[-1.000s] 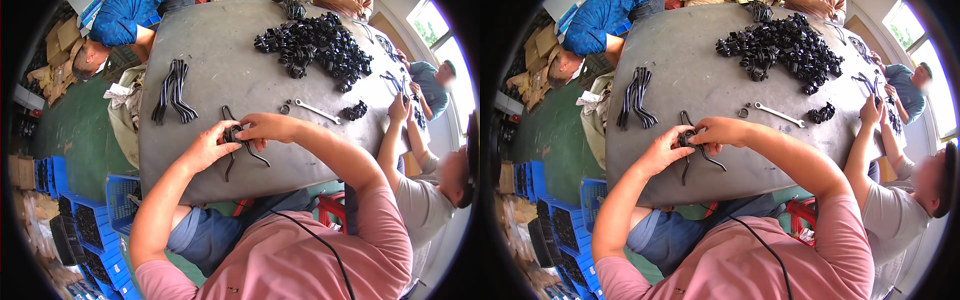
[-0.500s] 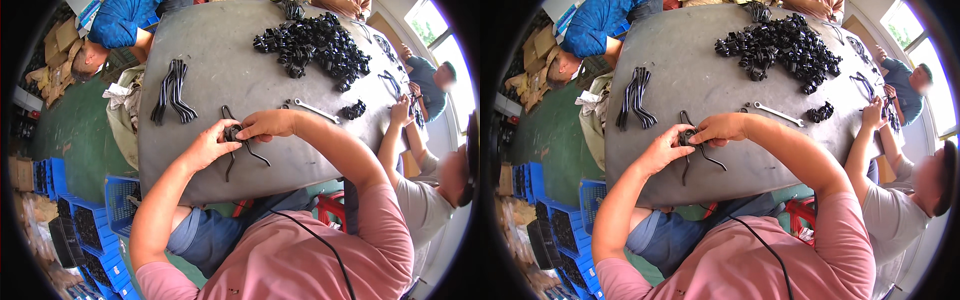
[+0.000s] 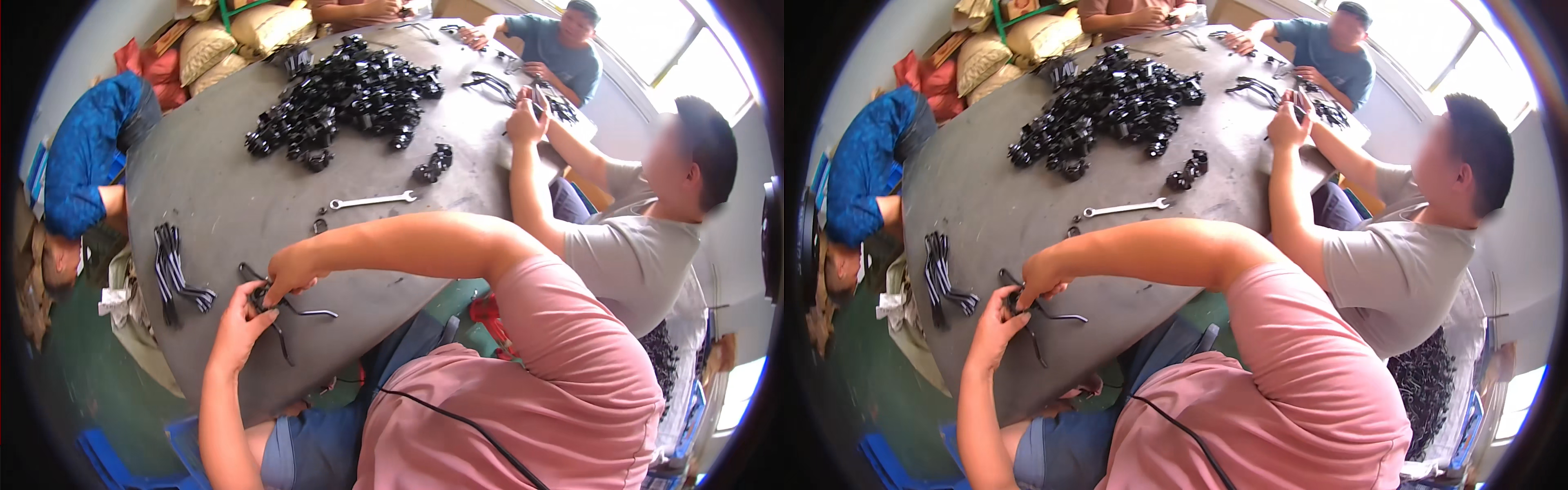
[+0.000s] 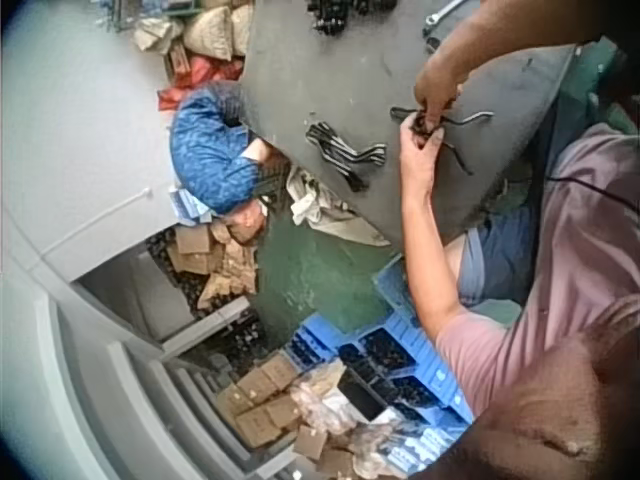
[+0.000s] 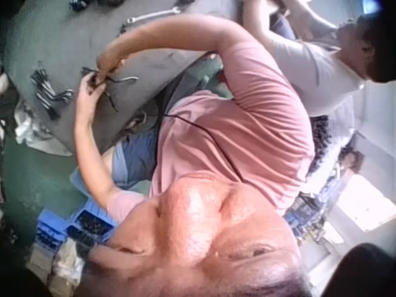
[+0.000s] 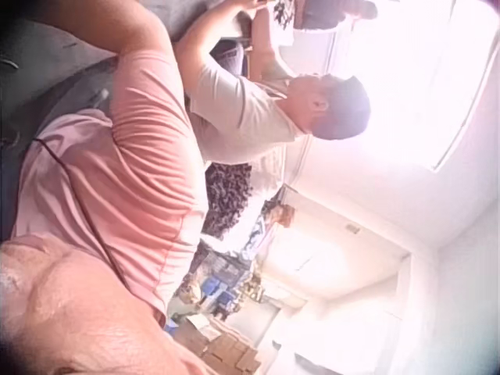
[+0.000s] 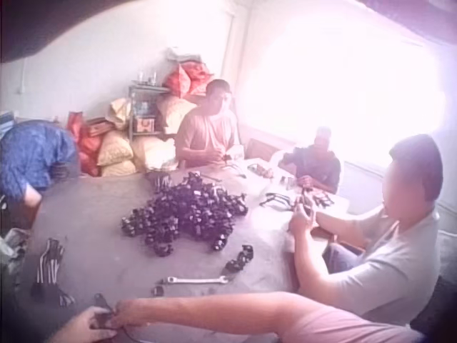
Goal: The person assembles clamp parts onto metal brackets by hand, tightens nuts onto the assemblies using a wrench, and adjusts a cable.
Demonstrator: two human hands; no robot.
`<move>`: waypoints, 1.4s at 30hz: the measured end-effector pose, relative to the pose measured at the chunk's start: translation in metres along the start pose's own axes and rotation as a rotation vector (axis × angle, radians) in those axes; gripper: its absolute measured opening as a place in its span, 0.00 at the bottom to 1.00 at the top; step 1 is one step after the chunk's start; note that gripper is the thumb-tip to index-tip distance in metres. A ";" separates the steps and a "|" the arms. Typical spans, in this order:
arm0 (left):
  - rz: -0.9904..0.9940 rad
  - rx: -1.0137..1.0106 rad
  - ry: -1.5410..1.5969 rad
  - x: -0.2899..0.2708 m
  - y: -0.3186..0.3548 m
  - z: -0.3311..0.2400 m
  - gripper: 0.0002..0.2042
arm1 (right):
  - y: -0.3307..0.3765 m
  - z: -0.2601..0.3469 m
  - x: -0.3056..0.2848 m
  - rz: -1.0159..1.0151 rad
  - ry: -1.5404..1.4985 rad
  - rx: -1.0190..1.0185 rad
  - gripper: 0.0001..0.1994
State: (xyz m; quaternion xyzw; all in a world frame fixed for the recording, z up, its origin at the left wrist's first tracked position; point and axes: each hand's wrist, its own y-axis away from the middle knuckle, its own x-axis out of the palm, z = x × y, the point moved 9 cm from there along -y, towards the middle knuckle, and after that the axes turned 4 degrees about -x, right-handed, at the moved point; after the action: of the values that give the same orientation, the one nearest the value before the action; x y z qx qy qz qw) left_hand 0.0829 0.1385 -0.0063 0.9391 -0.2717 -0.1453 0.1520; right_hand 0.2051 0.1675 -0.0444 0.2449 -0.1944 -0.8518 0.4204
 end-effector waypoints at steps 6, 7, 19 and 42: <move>-0.026 -0.057 -0.055 0.009 0.004 -0.012 0.26 | 0.017 0.014 -0.008 -0.054 0.128 0.037 0.29; -0.021 -0.080 -0.080 0.009 0.002 -0.010 0.26 | 0.012 0.011 -0.007 -0.032 0.106 0.035 0.30; -0.060 0.052 -0.122 0.006 0.008 -0.001 0.29 | 0.026 0.002 0.016 -0.513 -0.049 -0.177 0.40; -0.017 0.338 -0.458 -0.008 0.013 -0.020 0.30 | 0.064 0.003 0.062 -0.857 0.063 -0.338 0.38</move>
State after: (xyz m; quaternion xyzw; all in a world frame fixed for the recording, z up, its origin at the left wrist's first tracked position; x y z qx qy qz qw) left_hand 0.0779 0.1364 0.0182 0.8960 -0.3115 -0.3078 -0.0733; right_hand 0.2099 0.0810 -0.0231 0.2569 0.0786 -0.9607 0.0702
